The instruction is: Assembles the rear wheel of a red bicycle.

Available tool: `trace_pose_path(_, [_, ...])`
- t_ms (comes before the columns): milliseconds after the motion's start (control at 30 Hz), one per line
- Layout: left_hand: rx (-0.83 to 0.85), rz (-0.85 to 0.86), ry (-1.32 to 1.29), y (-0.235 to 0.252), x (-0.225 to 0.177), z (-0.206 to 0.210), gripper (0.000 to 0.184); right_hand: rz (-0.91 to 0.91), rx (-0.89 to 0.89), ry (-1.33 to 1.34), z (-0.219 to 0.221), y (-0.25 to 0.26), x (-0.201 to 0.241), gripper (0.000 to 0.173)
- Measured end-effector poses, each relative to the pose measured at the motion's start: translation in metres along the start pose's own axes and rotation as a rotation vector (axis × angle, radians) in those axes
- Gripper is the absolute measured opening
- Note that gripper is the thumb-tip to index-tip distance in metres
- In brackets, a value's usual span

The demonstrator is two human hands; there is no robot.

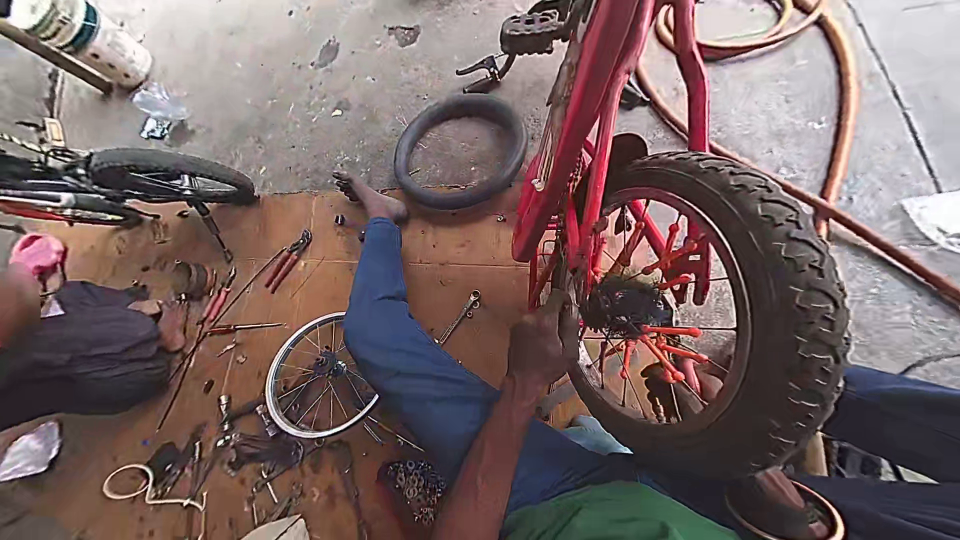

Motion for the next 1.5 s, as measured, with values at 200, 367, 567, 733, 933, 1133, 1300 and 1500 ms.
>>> trace_pose_path(200, [-0.122,-0.026,0.119,0.013,-0.005,-0.006,0.031,-0.405,0.338,-0.119,-0.055,-0.001,-0.062,0.021])
trace_pose_path(367, [0.106,0.032,0.021,0.002,-0.002,-0.014,0.036,-0.057,0.038,-0.046,-0.05,0.048,-0.089,0.016])
trace_pose_path(567, [-0.139,0.004,0.145,0.011,-0.006,-0.003,0.039,-0.249,0.136,-0.064,-0.044,0.003,-0.04,0.02])
trace_pose_path(733, [-0.061,0.056,0.11,0.002,-0.004,-0.003,0.039,-0.134,0.165,-0.104,-0.042,-0.002,-0.034,0.027])
trace_pose_path(933, [-0.17,0.046,0.341,0.005,-0.016,-0.007,0.039,0.08,0.162,-0.254,-0.055,-0.02,-0.002,0.036])
trace_pose_path(1133, [-0.079,0.096,0.239,0.001,-0.009,-0.004,0.044,-0.022,0.184,-0.3,-0.06,0.003,-0.022,0.028])
trace_pose_path(1300, [-0.084,0.119,0.252,0.001,0.0,-0.002,0.042,-0.17,0.124,-0.196,-0.058,-0.02,-0.02,0.012])
trace_pose_path(1500, [-0.074,0.159,0.151,-0.002,0.0,-0.005,0.039,-0.075,0.168,-0.228,-0.06,-0.009,-0.029,0.018])
Point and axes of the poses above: each hand's wrist, its own y-axis towards the middle knuckle, its own z-axis out of the palm, x = y × z, the point moved 4 cm from there along y, towards the middle knuckle, and after that the axes turned 15 degrees about x, right-handed, at the moved point
